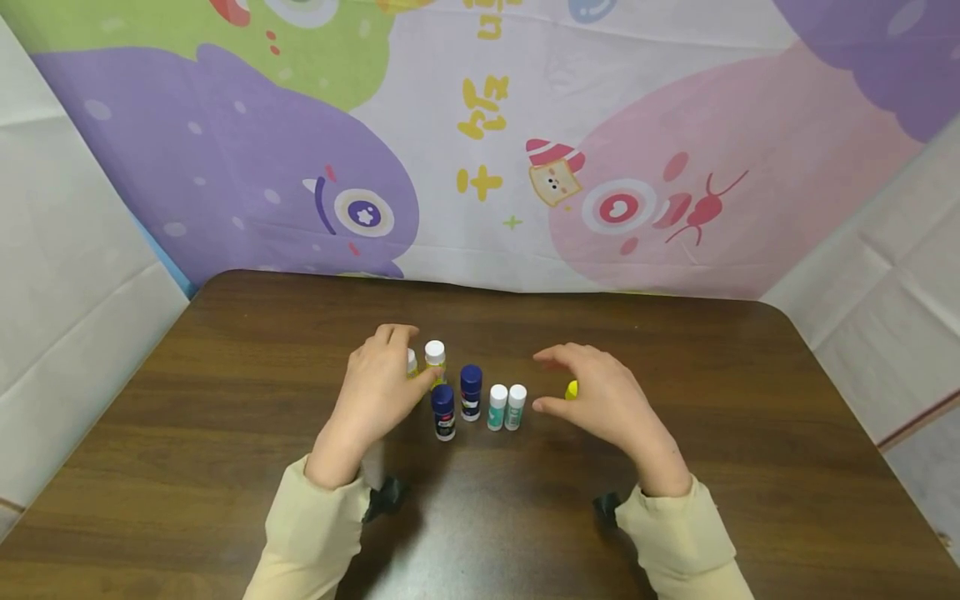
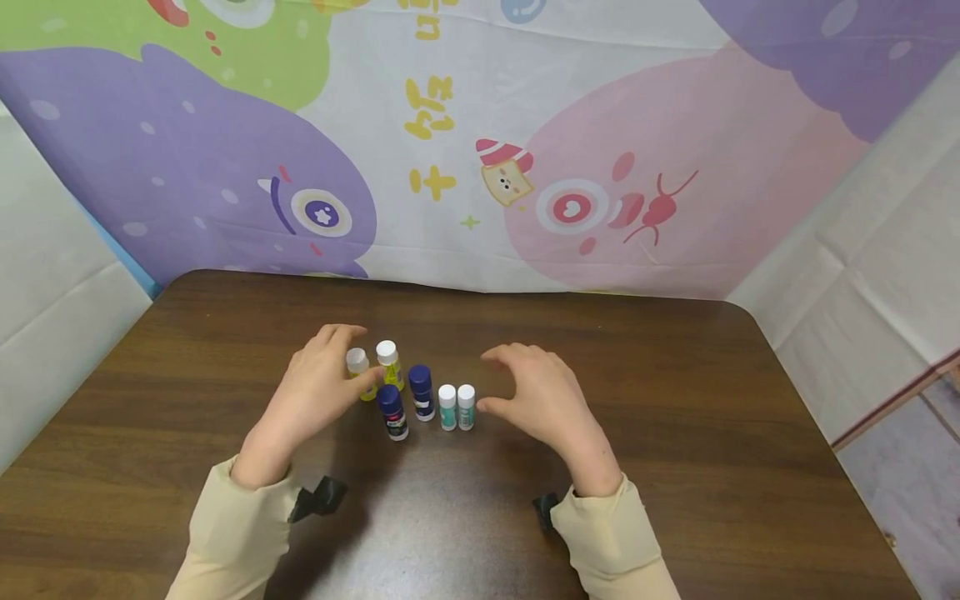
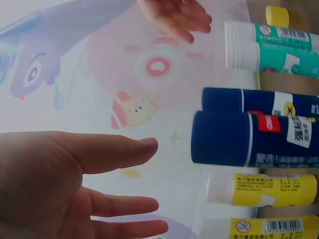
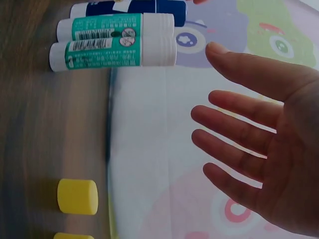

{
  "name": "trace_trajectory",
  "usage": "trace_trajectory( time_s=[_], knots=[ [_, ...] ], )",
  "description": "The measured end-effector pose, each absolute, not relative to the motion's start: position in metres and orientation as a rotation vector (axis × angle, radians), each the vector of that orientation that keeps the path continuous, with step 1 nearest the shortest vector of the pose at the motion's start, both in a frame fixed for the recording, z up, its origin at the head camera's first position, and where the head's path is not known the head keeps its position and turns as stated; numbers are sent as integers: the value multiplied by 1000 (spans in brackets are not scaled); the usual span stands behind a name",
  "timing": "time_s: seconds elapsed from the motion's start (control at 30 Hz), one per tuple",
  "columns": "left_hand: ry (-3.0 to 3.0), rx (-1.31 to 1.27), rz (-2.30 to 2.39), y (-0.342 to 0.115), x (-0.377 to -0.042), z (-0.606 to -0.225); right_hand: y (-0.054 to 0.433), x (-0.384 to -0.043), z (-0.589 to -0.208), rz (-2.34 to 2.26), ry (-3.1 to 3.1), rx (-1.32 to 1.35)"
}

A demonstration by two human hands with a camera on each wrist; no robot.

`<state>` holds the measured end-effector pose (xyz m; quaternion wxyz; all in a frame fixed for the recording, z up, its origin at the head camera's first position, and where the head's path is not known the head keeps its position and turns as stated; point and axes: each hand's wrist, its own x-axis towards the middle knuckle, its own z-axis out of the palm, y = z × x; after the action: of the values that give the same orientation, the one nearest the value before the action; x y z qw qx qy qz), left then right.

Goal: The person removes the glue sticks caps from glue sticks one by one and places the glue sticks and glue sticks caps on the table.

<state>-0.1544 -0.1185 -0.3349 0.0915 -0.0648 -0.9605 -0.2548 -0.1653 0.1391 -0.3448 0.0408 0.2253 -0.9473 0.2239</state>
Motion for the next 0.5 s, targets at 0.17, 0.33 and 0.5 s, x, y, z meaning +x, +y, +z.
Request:
trace_trajectory(
  time_s=[0.17, 0.33, 0.5],
  knots=[
    [-2853, -253, -740, -114, -150, -332, 135, -165, -346, 719, -2872, 732],
    [-2830, -304, -699, -107, -148, -333, 132, -167, -349, 773, -2858, 758],
    [-2827, -324, -669, -101, -147, -335, 129, -167, -351, 777, -2846, 758]
  ],
)
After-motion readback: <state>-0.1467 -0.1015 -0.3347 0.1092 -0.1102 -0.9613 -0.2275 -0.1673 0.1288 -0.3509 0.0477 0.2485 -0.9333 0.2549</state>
